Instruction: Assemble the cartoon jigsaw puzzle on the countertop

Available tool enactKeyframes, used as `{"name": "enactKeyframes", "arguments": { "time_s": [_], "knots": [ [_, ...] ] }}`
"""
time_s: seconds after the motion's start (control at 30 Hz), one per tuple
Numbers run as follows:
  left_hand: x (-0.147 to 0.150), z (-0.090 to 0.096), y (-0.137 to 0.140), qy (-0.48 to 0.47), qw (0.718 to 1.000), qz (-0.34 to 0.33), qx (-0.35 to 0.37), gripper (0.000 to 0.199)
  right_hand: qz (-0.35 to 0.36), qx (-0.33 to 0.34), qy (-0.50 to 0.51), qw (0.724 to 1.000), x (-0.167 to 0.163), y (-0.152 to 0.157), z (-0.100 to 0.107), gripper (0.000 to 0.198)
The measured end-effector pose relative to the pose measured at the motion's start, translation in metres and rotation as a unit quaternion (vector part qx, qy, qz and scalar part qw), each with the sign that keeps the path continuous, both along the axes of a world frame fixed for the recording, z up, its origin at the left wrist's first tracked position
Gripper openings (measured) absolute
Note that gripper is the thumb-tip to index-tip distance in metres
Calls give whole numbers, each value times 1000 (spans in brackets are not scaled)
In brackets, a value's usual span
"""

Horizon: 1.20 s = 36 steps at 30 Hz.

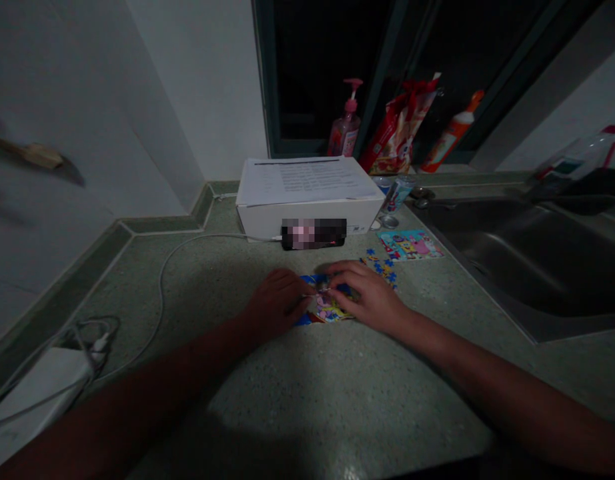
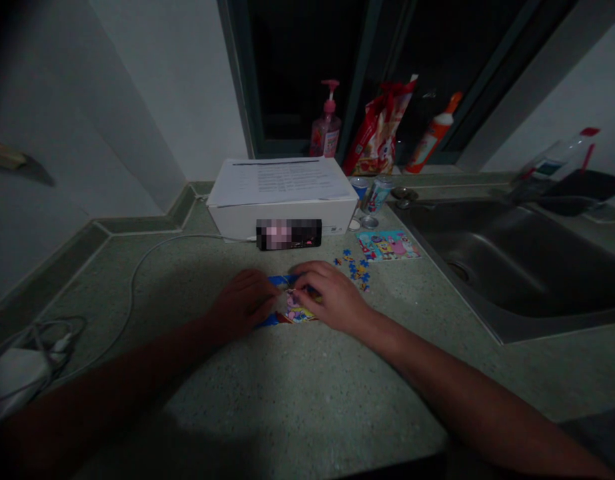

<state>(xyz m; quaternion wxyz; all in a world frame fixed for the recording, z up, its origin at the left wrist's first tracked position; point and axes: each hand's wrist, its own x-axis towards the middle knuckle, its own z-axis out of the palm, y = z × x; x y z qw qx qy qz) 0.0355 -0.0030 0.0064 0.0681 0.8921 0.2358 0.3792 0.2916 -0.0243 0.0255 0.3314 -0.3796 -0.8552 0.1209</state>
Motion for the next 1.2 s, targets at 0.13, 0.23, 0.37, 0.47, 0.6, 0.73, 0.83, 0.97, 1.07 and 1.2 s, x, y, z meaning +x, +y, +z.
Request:
{"name": "enactKeyframes", "arguments": {
  "time_s": [0.13,0.23,0.37,0.47,0.6,0.73,0.83,0.97,1.07,1.2],
  "knots": [
    [0,2,-1,-13,999,33,5,12,-73,-46,10,996,34,15,8,12],
    [-1,1,-1,-27,998,56,-5,11,-154,-137,-6,979,67,28,13,24],
    [-3,-3,2,-51,995,79,-22,13,-189,-219,-52,956,104,42,14,23],
    [-4,-5,5,-59,994,89,-30,14,-148,-272,-89,947,114,44,11,18],
    [-5,-4,5,-52,994,86,-35,16,-116,-303,-115,939,111,38,9,23],
    [-5,-3,4,-42,994,93,-38,16,-128,-293,-127,939,108,37,6,22],
    [-5,-3,4,-46,994,91,-32,16,-145,-267,-125,945,110,40,4,17],
    [-4,-2,4,-46,995,85,-32,17,-170,-192,-141,956,107,39,5,16],
    [-4,-2,4,-44,995,87,-37,17,-149,-175,-157,961,95,34,10,18],
    [-5,-3,5,-40,995,89,-35,15,-97,-162,-179,966,76,25,16,18]
  ]
}}
